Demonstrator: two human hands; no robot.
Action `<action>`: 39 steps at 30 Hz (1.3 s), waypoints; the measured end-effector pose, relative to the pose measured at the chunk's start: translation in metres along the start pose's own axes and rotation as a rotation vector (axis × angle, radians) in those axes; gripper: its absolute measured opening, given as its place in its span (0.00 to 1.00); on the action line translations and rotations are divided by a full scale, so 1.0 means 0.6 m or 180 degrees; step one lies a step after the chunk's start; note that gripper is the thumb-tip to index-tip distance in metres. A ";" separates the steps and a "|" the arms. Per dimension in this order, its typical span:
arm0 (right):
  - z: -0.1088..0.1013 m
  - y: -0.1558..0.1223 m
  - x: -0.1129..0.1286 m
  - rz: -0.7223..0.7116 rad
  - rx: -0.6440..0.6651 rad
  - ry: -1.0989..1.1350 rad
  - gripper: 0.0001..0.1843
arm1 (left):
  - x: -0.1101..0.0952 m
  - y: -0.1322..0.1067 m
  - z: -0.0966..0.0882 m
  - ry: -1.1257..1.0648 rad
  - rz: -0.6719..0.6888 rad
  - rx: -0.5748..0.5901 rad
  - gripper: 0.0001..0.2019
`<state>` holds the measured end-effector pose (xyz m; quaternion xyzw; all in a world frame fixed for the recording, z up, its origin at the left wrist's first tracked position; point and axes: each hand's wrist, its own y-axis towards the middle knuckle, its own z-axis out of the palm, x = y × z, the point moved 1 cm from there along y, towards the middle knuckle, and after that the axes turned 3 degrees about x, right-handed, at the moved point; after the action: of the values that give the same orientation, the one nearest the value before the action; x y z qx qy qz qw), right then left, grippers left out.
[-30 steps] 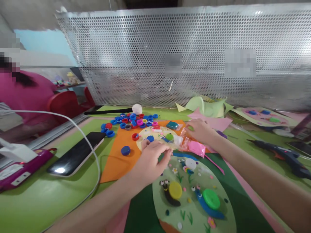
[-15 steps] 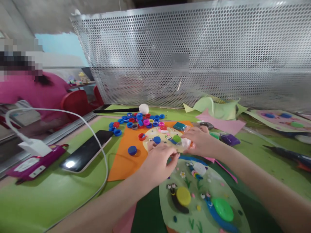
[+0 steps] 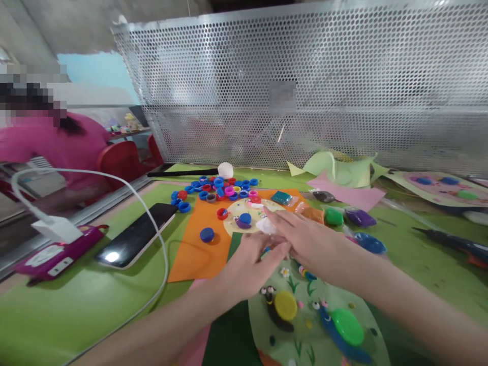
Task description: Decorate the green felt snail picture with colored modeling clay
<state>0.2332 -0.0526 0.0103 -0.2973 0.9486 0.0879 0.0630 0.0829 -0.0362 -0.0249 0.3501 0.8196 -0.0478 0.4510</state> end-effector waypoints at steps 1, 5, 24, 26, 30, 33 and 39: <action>-0.003 -0.001 0.007 -0.0039 0.0055 -0.0041 0.25 | 0.000 0.000 0.000 -0.0079 -0.0016 -0.0009 0.15; -0.006 -0.002 0.008 -0.0233 0.0240 -0.0409 0.24 | 0.003 0.003 -0.002 -0.0242 -0.0064 -0.0194 0.16; -0.024 -0.009 0.008 -0.0093 0.0259 -0.0174 0.20 | -0.007 0.004 -0.010 -0.0332 -0.0026 -0.0689 0.14; -0.028 -0.010 0.014 0.0044 0.0196 0.0024 0.18 | -0.006 0.004 -0.009 -0.0382 -0.0056 -0.0677 0.14; -0.031 -0.012 0.018 0.0145 0.0159 0.0263 0.18 | -0.002 0.005 -0.004 -0.0507 -0.0113 -0.0637 0.14; -0.020 -0.011 0.019 -0.0065 0.0190 0.0126 0.15 | 0.002 0.005 0.000 -0.0570 -0.0142 -0.0605 0.14; 0.004 -0.003 0.013 0.0078 0.0146 -0.0164 0.19 | 0.003 0.006 0.000 -0.0550 -0.0252 -0.0526 0.13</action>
<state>0.2282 -0.0578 0.0067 -0.2817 0.9520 0.0746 0.0931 0.0844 -0.0326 -0.0252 0.2736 0.7920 -0.0278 0.5450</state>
